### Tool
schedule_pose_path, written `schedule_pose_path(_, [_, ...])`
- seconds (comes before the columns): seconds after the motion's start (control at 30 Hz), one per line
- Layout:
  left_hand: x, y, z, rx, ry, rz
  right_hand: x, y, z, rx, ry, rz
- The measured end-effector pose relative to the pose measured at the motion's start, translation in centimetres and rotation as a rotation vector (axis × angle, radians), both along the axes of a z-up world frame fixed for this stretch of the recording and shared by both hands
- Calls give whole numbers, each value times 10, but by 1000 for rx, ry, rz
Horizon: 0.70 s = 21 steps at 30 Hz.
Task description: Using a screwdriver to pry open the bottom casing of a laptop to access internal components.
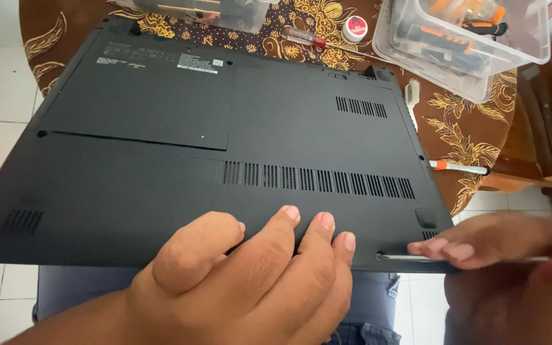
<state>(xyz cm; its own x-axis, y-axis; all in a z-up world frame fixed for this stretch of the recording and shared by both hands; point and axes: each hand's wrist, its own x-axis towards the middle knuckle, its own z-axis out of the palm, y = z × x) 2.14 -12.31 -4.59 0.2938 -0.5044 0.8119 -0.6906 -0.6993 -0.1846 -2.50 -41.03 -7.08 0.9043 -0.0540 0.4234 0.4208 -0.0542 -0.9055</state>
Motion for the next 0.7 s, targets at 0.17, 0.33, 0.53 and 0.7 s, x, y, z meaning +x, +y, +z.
schedule_pose_path(0.17, [-1, 1, -2, 15, 1, 5, -5, -5, -8, 60, 7, 32])
schedule_pose_path(0.33, [0, 0, -3, 12, -11, 7, -4, -2, -3, -15, 0, 11])
schedule_pose_path(0.53, [0, 1, -4, 9, -15, 12, 0, -4, -4, 112, 24, 88])
schedule_pose_path(0.7, [-1, 0, -3, 7, -9, 8, -4, -14, -14, 49, -38, 34])
